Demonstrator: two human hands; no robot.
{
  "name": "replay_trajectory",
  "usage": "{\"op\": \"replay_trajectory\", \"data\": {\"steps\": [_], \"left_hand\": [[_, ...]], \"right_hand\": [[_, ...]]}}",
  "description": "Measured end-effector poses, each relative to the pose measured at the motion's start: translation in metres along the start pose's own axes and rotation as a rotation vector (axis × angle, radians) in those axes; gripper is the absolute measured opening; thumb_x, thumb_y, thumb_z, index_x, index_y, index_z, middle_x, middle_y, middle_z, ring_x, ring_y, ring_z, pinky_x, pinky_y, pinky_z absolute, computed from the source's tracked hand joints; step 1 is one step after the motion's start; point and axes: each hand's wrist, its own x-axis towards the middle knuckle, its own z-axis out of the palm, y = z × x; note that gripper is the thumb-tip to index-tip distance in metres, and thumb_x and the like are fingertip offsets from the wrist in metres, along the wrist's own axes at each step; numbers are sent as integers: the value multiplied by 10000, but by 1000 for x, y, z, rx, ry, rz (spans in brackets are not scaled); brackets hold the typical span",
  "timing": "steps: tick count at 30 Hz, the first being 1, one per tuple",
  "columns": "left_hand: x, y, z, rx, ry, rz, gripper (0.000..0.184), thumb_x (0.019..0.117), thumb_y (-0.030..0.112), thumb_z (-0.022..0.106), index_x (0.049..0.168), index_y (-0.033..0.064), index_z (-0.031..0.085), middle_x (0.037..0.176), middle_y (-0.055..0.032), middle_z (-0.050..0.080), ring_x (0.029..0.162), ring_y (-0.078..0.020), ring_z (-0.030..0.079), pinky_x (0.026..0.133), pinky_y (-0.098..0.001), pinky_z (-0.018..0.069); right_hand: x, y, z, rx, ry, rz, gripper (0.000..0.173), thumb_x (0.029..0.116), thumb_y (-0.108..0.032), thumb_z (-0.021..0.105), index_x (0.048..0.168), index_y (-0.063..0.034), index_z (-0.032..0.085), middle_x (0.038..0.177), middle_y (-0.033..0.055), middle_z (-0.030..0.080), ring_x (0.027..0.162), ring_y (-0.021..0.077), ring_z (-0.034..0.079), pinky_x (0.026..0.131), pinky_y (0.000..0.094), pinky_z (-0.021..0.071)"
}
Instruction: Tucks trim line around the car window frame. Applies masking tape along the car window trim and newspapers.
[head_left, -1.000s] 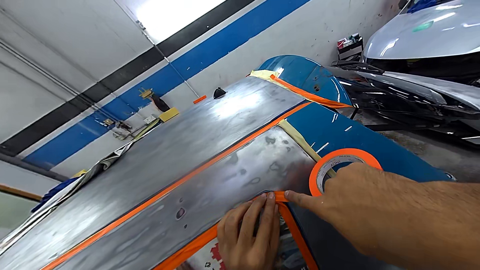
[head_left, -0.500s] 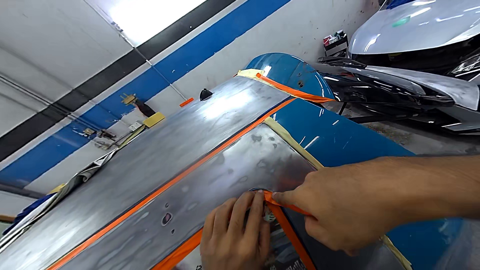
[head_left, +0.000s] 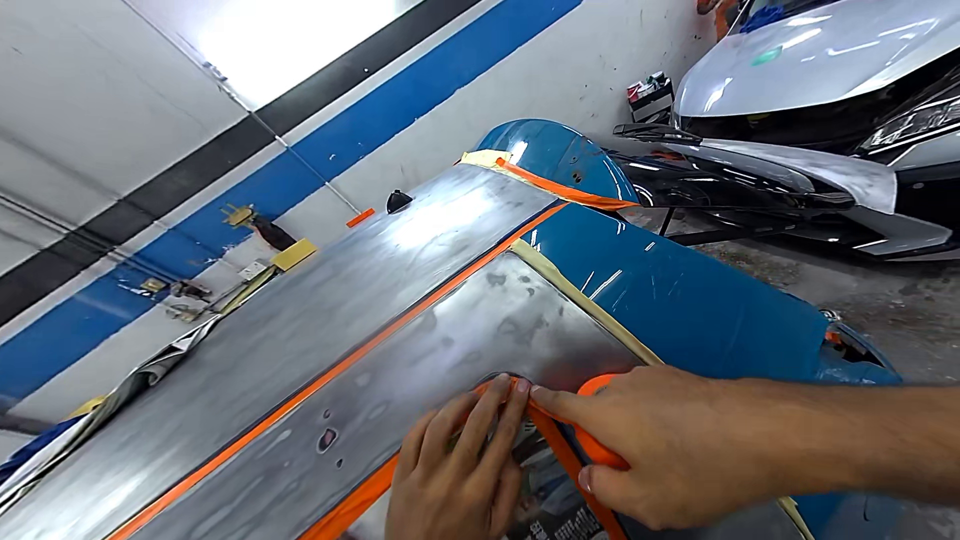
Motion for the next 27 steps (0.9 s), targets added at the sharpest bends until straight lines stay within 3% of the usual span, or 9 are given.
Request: {"op": "replay_trajectory", "data": {"steps": [3,6,8,11,15,19,22,27], "left_hand": [[1,-1,-5,19,-56,12,457,1005,324,411,1396,249,633,1398,-6,632,1160,-240,568,943,-407,382],[1,3,-7,53,-75,8,490,1014,363,379,1418,231,620,1394,-17,640,1155,-255,572,932,-417,382],[2,6,-9,72,-90,0,499,998,339,387,1425,218,616,1388,-29,643,1158,-274,573,933,-433,384],[2,13,-8,80,-76,-42,493,972,301,426,1411,213,634,1381,-42,652,1190,-300,578,944,-438,409],[-7,24,-2,37,14,-179,463,976,314,456,1367,170,657,1323,-108,668,1235,-307,589,1001,-431,445],[-15,22,-12,-13,38,-343,453,964,312,479,1290,68,680,1181,-195,666,1115,-371,599,960,-476,459],[-7,20,-19,-104,6,-406,441,963,305,458,1268,89,693,1156,-196,640,1100,-366,564,961,-482,421],[13,21,-17,-174,5,-443,435,894,278,451,1212,137,712,1115,-136,634,1042,-316,564,862,-478,419]], "right_hand": [[-9,18,36,2,235,-260,827,1001,-349,649,1665,-235,169,775,127,624,649,319,625,583,509,521],[-16,30,76,119,405,-467,723,995,-353,649,1627,-205,330,638,99,589,509,268,579,473,463,487],[-21,32,98,54,490,-423,673,1036,-411,562,1618,-154,343,574,71,548,473,268,556,448,454,463],[-21,37,120,-100,645,-196,578,1092,-402,426,1603,-138,376,533,45,512,451,270,546,422,440,438],[-18,45,121,-162,739,-95,566,1070,-404,450,1583,-166,423,534,27,514,446,257,541,409,424,421],[-22,45,112,-84,744,-105,536,1065,-375,467,1568,-188,453,555,35,544,467,260,556,425,433,429],[-26,44,108,-9,776,-134,512,1051,-343,505,1541,-196,494,591,47,580,477,251,564,427,435,431],[-31,46,101,152,867,-159,473,1042,-322,532,1499,-198,544,661,32,616,493,174,536,434,379,431]]}}
